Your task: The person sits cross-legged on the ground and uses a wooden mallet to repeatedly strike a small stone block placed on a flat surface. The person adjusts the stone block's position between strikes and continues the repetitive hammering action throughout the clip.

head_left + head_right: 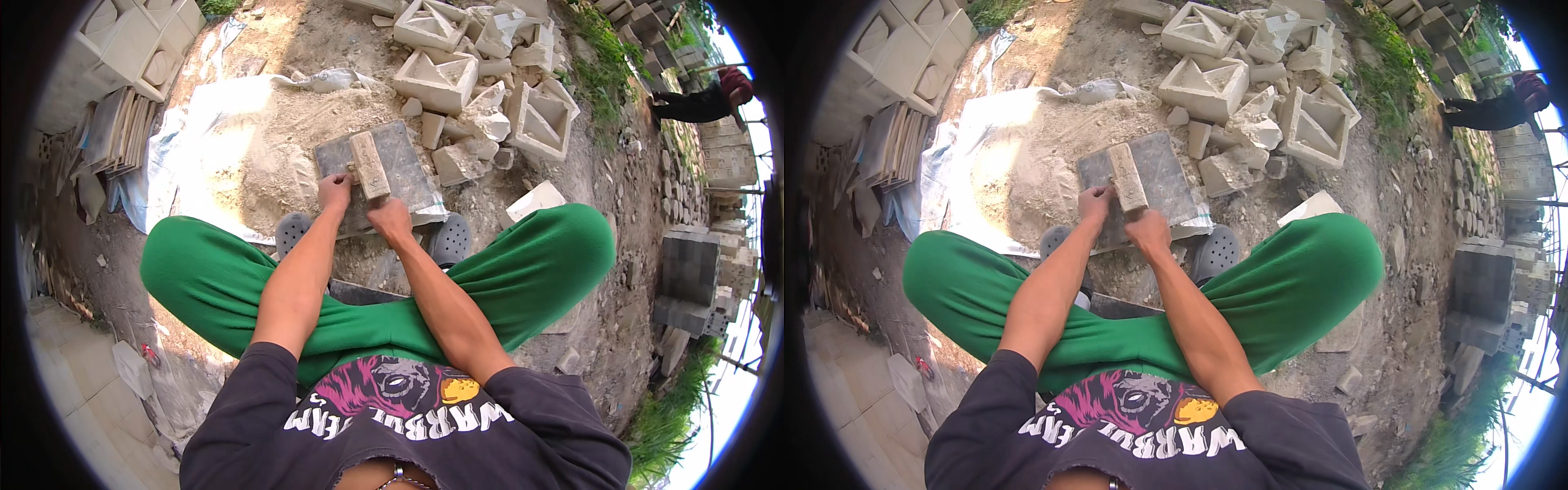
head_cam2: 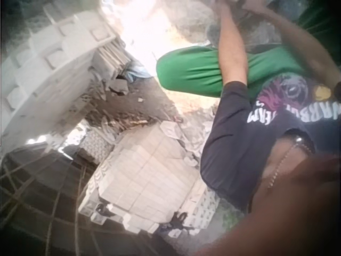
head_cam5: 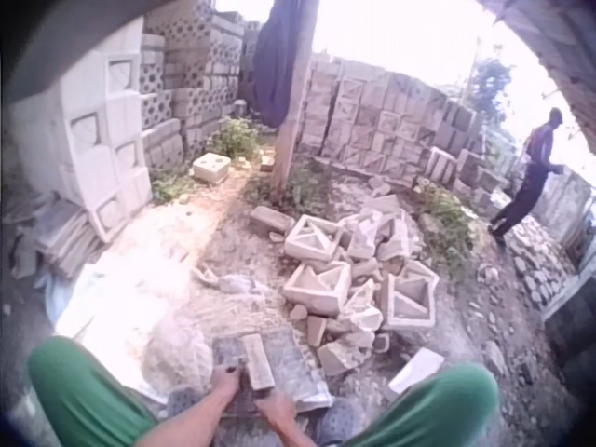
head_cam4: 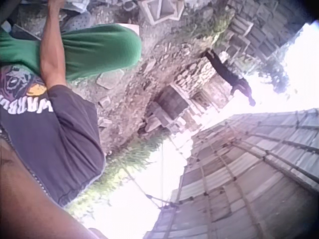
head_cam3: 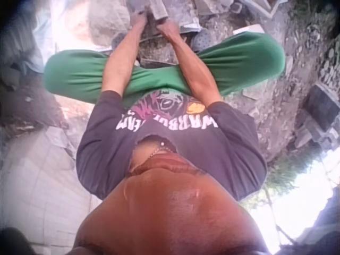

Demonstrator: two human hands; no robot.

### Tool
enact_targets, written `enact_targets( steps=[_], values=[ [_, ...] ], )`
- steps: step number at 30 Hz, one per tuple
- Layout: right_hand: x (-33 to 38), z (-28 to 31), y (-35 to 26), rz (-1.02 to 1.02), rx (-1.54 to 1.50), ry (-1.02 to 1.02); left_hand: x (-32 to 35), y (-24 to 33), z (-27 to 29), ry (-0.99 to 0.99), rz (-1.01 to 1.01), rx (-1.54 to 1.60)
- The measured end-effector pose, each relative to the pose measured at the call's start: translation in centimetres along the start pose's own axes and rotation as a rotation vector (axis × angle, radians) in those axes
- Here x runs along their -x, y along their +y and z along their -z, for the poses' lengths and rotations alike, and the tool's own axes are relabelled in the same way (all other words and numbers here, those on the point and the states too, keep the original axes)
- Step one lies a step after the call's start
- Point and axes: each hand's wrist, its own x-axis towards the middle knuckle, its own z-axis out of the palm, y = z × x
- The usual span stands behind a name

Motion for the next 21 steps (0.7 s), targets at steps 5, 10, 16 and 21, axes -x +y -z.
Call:
enact_targets(
  steps=[5,10,16,21],
  values=[
    [-0.9,0.9,-0.5,-0.098,0.047,-0.107,-0.4,-0.3,0.0,0.011,0.030,-0.031],
    [0.2,2.7,-3.0,0.088,-0.246,-0.047,-1.1,-1.7,0.1,-0.006,-0.031,-0.042],
    [-0.8,-0.1,1.6,-0.125,0.109,-0.137,-0.5,0.8,-0.2,-0.029,0.070,-0.076],
    [0.4,1.1,-1.2,-0.044,-0.036,0.012,-0.6,-0.6,0.6,-0.028,0.100,-0.035]
  ],
)
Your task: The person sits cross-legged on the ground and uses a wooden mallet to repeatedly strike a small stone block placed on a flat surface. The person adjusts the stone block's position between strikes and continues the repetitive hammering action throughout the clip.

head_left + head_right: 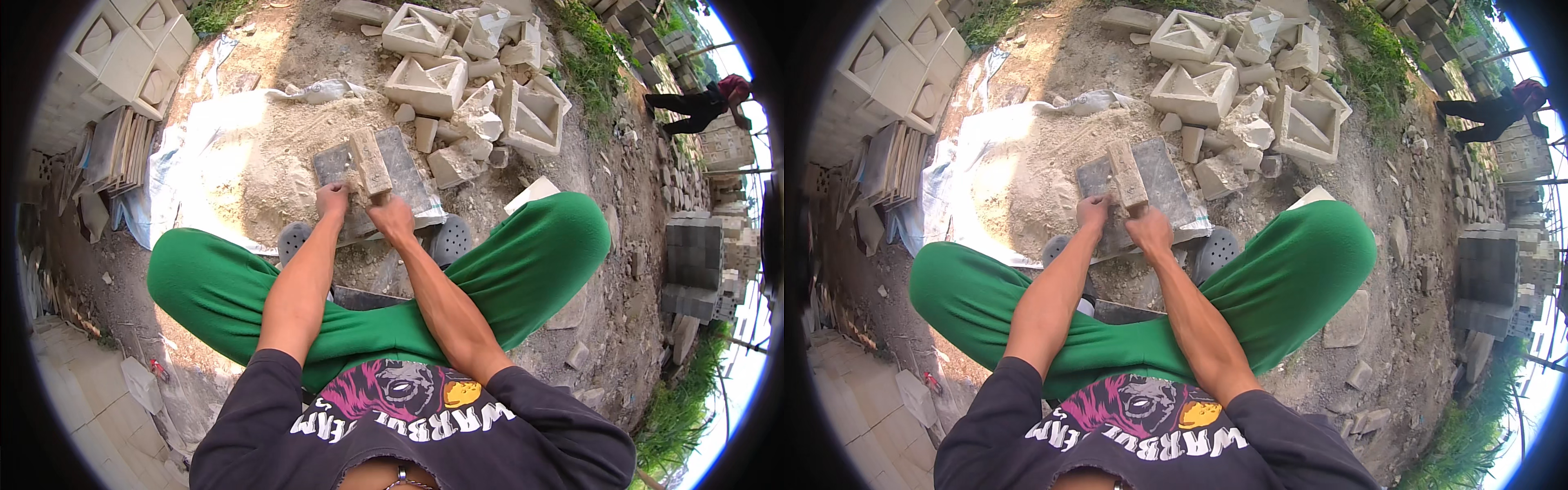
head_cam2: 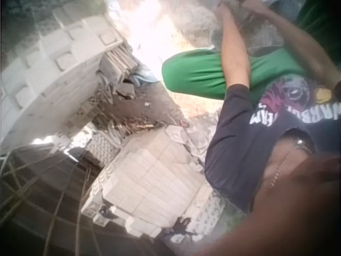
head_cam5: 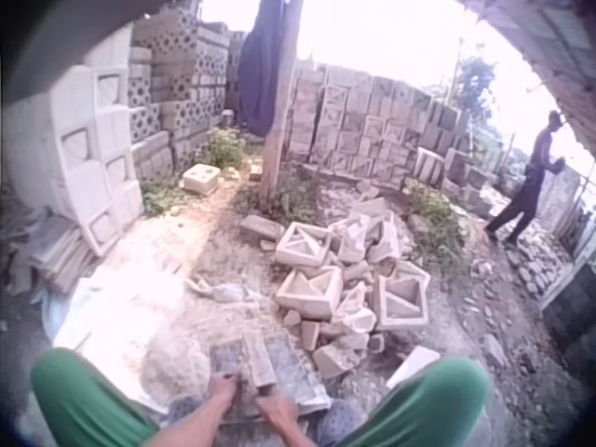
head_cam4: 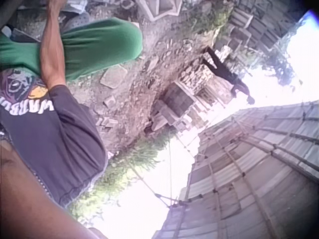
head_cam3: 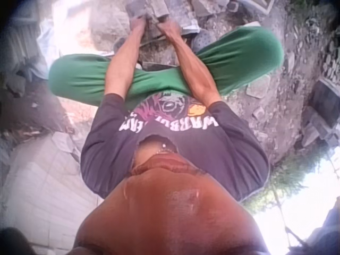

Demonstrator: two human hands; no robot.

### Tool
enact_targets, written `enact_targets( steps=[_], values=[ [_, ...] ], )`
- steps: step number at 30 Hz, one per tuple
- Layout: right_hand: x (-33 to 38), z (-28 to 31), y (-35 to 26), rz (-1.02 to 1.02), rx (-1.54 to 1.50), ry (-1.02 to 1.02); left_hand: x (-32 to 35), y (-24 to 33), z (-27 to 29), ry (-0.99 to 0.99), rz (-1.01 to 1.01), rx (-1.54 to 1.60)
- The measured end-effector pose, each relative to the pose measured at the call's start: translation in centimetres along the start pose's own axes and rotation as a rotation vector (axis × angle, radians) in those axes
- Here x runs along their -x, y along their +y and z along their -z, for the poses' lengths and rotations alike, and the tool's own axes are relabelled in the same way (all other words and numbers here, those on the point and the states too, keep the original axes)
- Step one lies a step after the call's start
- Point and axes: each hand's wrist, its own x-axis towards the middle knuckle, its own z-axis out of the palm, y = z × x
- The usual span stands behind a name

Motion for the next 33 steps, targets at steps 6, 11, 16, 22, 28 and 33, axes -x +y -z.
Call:
enact_targets(
  steps=[6,11,16,22,28,33],
  values=[
    [0.3,0.1,0.1,0.066,-0.081,-0.020,1.0,1.2,0.2,-0.020,-0.016,-0.036],
    [-0.4,-0.3,1.7,-0.141,0.133,-0.139,1.4,1.8,0.1,0.012,0.021,-0.047],
    [0.7,1.6,-1.6,0.037,-0.110,-0.047,1.4,1.2,0.7,-0.016,0.005,-0.036],
    [-0.2,-0.8,2.1,-0.084,0.106,-0.075,1.9,2.7,0.7,-0.030,0.039,-0.061],
    [-1.5,-2.1,3.7,-0.185,-0.110,-0.176,1.0,3.2,0.5,0.008,0.029,-0.116],
    [-0.9,-1.6,4.1,-0.219,-0.285,-0.031,-2.3,5.7,1.3,0.040,-0.225,-0.336]
  ],
)
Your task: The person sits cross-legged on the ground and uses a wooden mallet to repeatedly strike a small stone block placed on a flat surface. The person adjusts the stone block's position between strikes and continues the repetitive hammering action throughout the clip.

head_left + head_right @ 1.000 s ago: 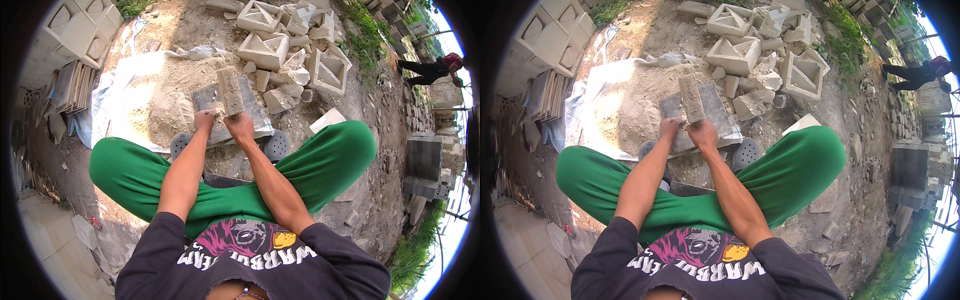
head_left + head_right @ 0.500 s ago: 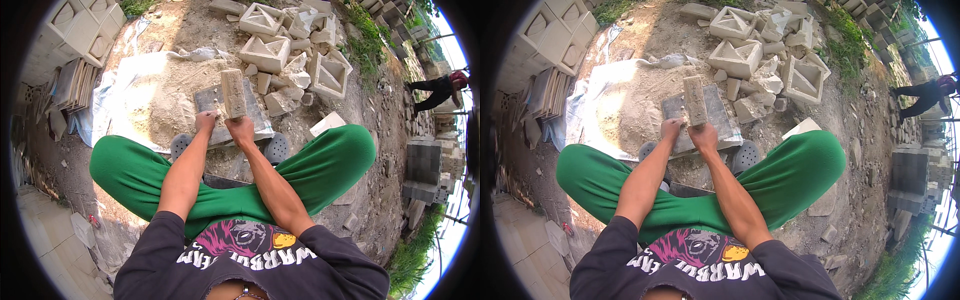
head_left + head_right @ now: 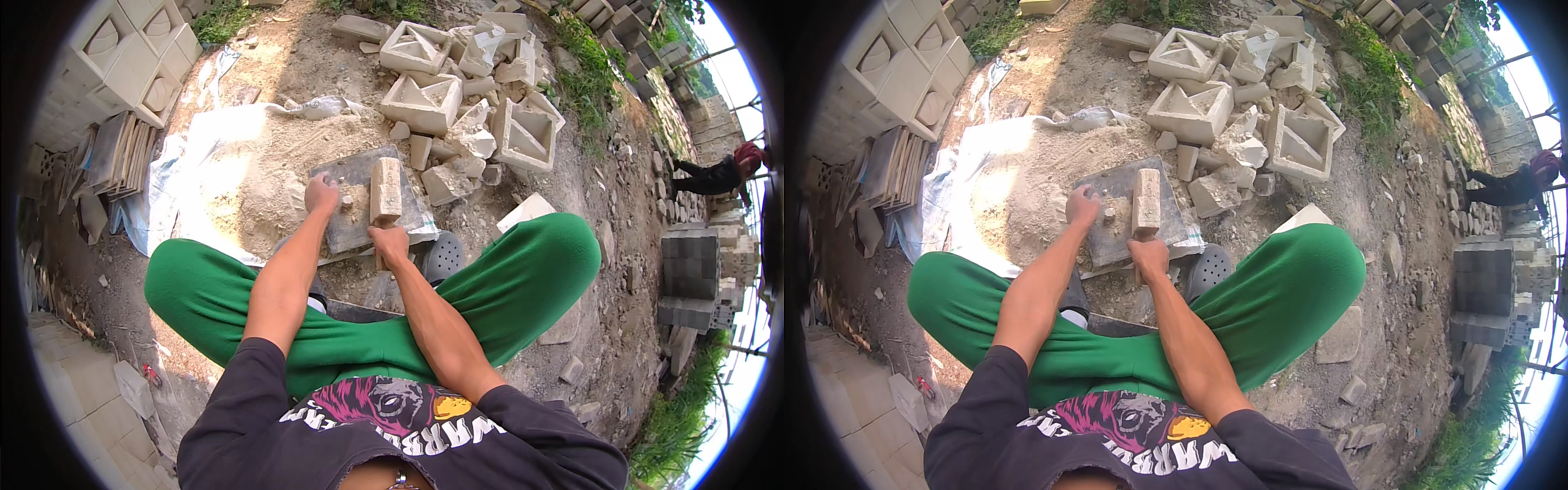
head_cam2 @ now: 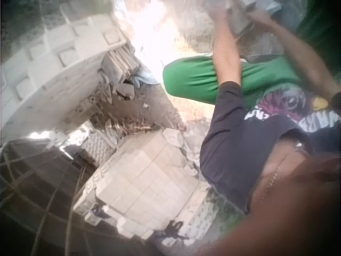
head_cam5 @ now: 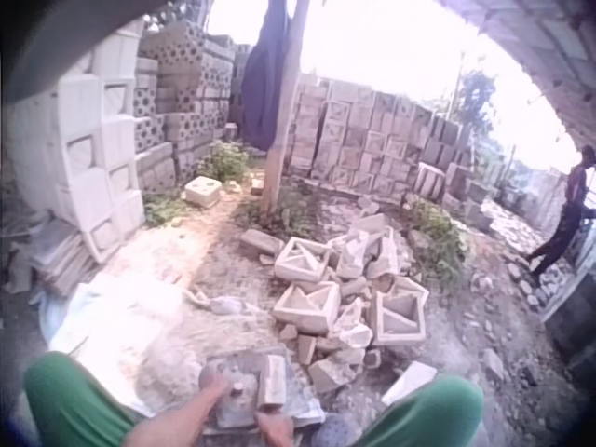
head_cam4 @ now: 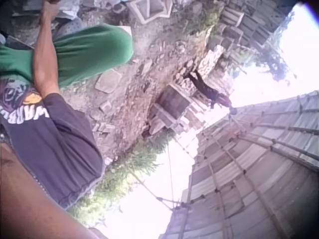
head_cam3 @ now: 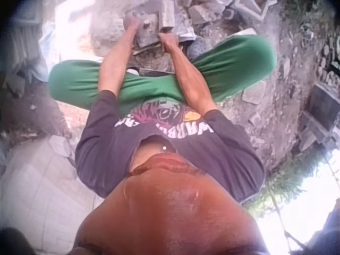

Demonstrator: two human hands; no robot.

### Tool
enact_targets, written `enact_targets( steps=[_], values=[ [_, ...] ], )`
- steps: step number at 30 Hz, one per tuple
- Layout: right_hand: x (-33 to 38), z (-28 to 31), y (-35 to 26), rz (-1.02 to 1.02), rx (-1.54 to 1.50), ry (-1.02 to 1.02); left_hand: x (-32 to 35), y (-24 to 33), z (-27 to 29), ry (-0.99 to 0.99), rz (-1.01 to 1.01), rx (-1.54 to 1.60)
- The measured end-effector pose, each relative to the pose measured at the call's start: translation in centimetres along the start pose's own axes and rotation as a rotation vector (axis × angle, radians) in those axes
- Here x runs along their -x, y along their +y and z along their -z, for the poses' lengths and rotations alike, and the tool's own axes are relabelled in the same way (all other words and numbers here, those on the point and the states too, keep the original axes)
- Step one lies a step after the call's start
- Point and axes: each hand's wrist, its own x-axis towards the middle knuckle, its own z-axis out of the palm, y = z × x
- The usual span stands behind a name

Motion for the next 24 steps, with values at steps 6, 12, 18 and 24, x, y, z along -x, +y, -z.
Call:
enact_targets(
  steps=[6,12,18,24],
  values=[
    [-0.8,0.0,0.7,-0.039,-0.015,-0.041,-5.1,1.1,-0.3,-0.186,-0.699,-0.407],
    [-2.2,-1.4,2.0,0.022,0.015,0.008,-2.7,-1.3,-2.2,-0.103,-0.698,-0.172],
    [-2.1,-1.0,1.5,-0.076,0.025,-0.085,-2.0,-0.9,-1.0,-0.181,-0.562,-0.317],
    [-0.1,-0.1,-0.5,-0.075,-0.009,-0.115,-1.0,-1.9,-0.9,-0.186,-0.355,-0.036]
  ],
)
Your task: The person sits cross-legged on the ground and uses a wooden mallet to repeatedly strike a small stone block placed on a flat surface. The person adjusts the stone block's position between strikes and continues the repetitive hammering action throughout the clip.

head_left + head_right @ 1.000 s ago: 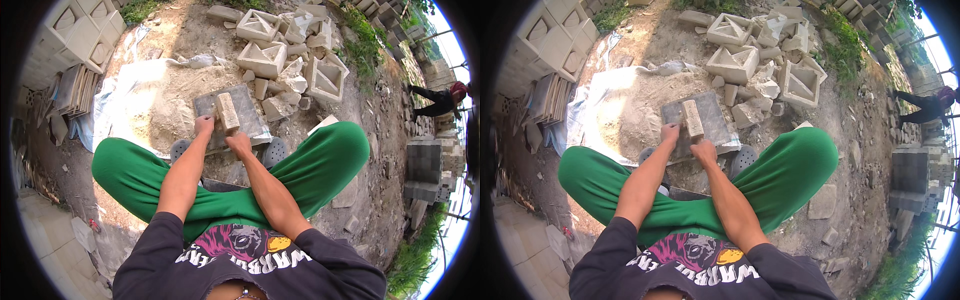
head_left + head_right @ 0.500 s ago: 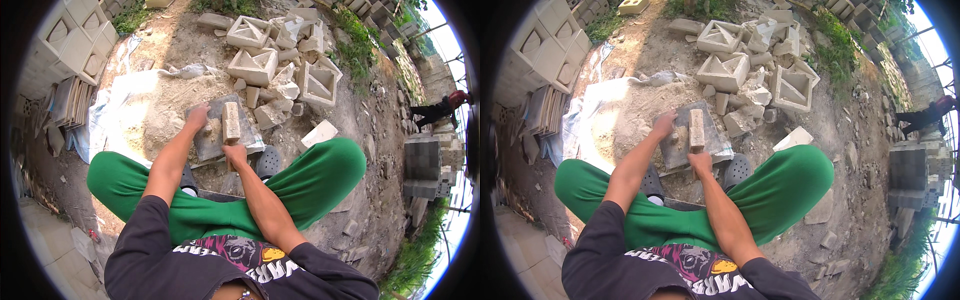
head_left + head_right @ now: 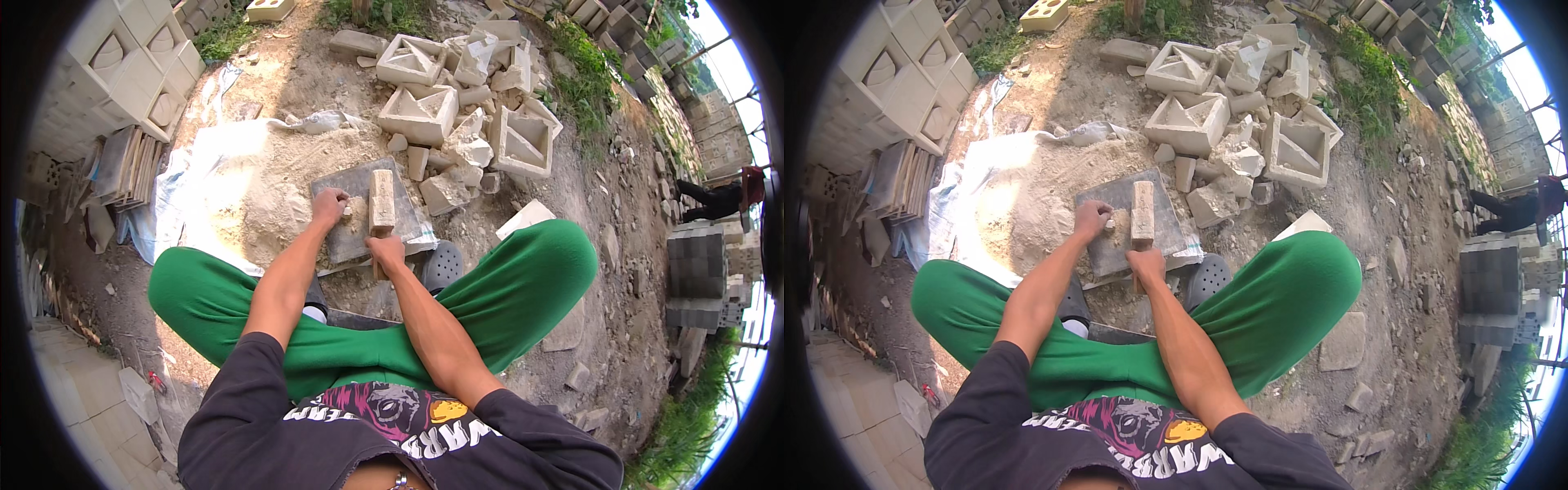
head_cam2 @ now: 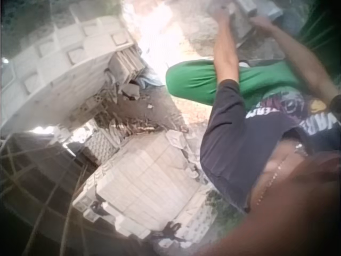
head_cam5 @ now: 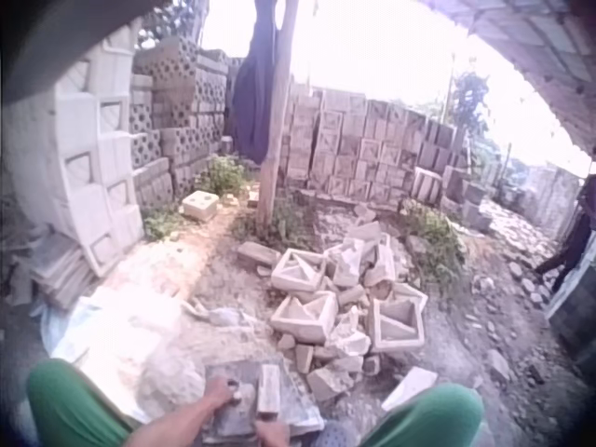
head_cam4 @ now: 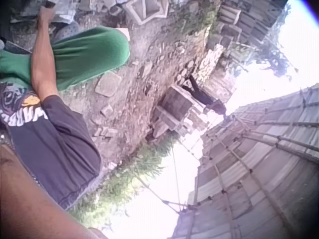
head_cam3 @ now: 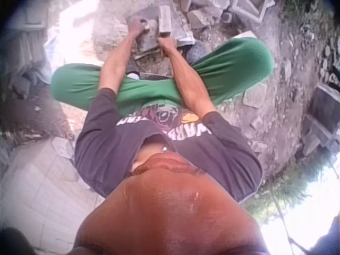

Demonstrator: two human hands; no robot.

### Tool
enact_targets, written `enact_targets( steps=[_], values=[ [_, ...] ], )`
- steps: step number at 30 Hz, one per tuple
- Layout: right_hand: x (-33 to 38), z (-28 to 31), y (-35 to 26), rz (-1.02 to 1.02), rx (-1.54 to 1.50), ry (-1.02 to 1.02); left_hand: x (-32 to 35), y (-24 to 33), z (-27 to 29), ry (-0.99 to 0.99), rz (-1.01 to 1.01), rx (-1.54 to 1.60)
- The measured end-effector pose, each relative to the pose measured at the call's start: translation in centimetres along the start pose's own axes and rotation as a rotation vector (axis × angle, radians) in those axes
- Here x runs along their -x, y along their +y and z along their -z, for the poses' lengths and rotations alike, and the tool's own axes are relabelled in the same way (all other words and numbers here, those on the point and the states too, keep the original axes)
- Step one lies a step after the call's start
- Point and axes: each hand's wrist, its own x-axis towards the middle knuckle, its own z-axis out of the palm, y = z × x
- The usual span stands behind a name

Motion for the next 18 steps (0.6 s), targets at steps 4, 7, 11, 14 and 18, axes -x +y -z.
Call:
enact_targets(
  steps=[4,7,11,14,18],
  values=[
    [1.0,1.1,-0.6,-0.003,-0.038,-0.013,0.3,1.6,-0.4,-0.073,-0.061,0.045],
    [-0.3,1.0,0.4,0.030,-0.051,0.035,0.1,2.8,-0.5,-0.038,-0.123,0.032],
    [-2.5,-2.0,2.2,0.094,0.035,0.078,-0.1,0.1,-0.8,-0.005,-0.182,-0.102],
    [-0.7,-0.2,0.7,-0.026,-0.008,-0.054,0.7,1.7,-1.3,-0.093,-0.165,-0.177],
    [-2.4,-0.5,2.2,0.053,0.000,0.055,1.0,4.5,-0.2,-0.262,-0.217,-0.257]
  ],
)
